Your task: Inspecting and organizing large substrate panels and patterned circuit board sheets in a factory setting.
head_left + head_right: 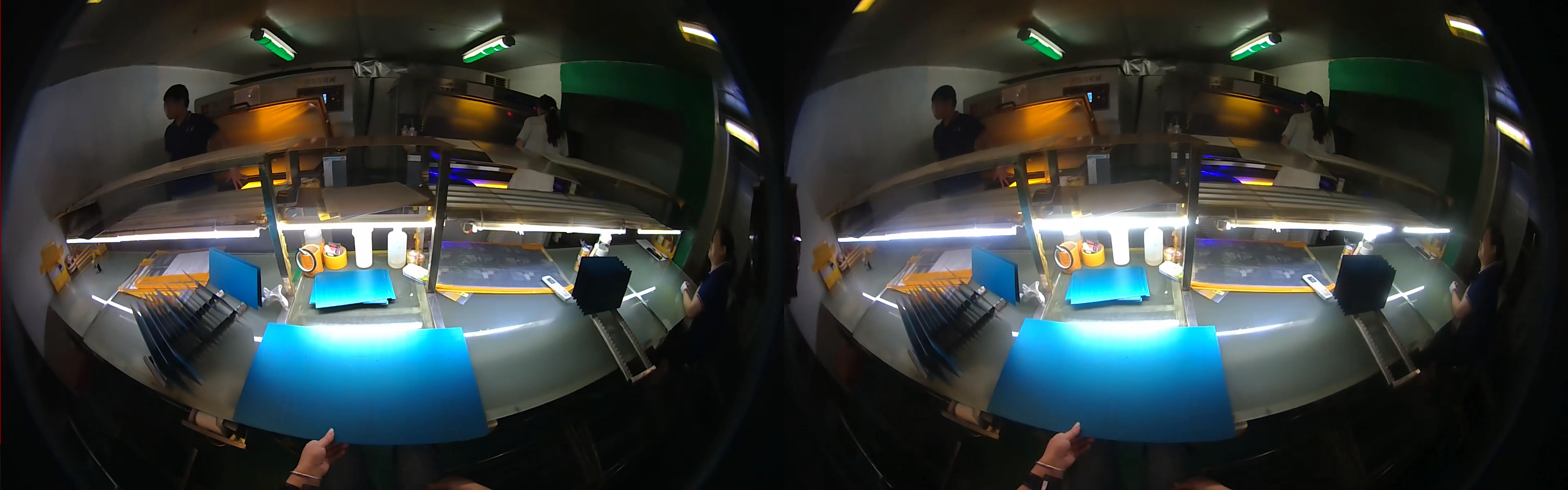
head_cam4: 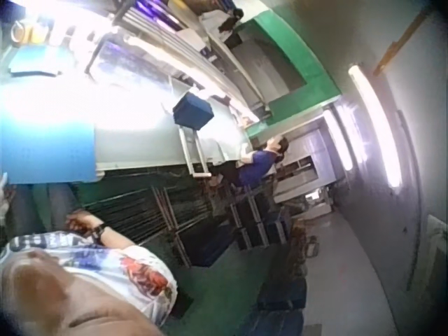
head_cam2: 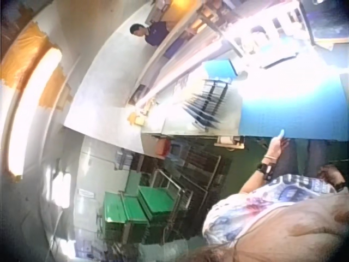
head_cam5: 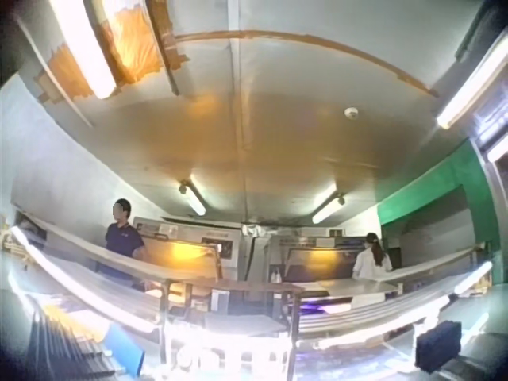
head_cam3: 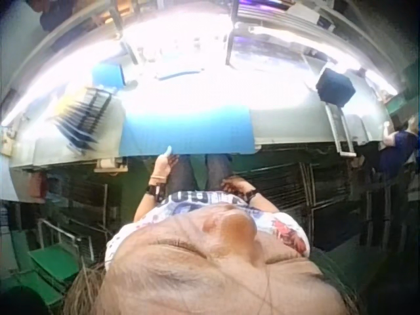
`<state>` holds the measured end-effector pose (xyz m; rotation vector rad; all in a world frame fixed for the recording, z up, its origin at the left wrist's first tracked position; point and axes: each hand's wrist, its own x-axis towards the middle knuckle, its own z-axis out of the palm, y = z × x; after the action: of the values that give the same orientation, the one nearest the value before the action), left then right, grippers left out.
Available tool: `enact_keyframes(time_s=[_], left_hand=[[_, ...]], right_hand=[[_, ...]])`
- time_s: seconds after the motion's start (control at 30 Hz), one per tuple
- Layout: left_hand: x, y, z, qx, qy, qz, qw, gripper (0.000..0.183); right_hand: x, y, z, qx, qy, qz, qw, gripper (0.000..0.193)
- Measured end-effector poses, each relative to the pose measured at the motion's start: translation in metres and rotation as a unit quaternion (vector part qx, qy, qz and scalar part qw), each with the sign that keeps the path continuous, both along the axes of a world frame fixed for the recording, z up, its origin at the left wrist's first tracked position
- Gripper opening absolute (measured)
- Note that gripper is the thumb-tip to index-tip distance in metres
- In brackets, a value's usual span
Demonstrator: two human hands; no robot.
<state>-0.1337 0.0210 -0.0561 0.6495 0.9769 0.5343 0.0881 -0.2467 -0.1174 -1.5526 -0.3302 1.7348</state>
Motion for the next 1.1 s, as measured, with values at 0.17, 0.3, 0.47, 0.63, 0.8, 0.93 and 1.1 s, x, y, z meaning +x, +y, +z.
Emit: enact_keyframes(time_s=[0.17, 0.3, 0.47, 0.63, 0.8, 0.93, 1.1], left_hand=[[0.001, -0.012, 0.009, 0.012, -0.013, -0.011, 1.000, 0.025], [0.001, -0.016, 0.019, 0.018, 0.004, -0.018, 1.000, 0.025], [-0.002, -0.018, 0.018, 0.029, -0.006, -0.016, 0.999, 0.026], [0.000, -0.020, 0.010, 0.020, 0.020, -0.016, 0.999, 0.028], [-0.002, -0.023, 0.004, 0.020, 0.020, -0.023, 0.999, 0.031], [-0.003, -0.025, 0.005, 0.029, 0.034, -0.041, 0.998, 0.034], [-0.001, -0.025, 0.006, 0.033, 0.049, -0.044, 0.997, 0.036]], right_hand=[[0.001, -0.001, 0.002, -0.020, 0.005, 0.011, 1.000, 0.029], [0.003, -0.001, -0.003, 0.010, -0.020, 0.045, 0.999, 0.032], [0.005, 0.002, -0.004, 0.000, -0.027, 0.048, 0.998, 0.034], [0.005, 0.002, -0.014, -0.017, -0.011, 0.046, 0.999, 0.034], [0.003, 0.002, 0.006, -0.009, -0.009, 0.020, 1.000, 0.032], [0.006, 0.002, -0.003, -0.008, 0.008, 0.027, 1.000, 0.031], [0.014, 0.000, -0.054, -0.034, -0.010, 0.102, 0.994, 0.041]])
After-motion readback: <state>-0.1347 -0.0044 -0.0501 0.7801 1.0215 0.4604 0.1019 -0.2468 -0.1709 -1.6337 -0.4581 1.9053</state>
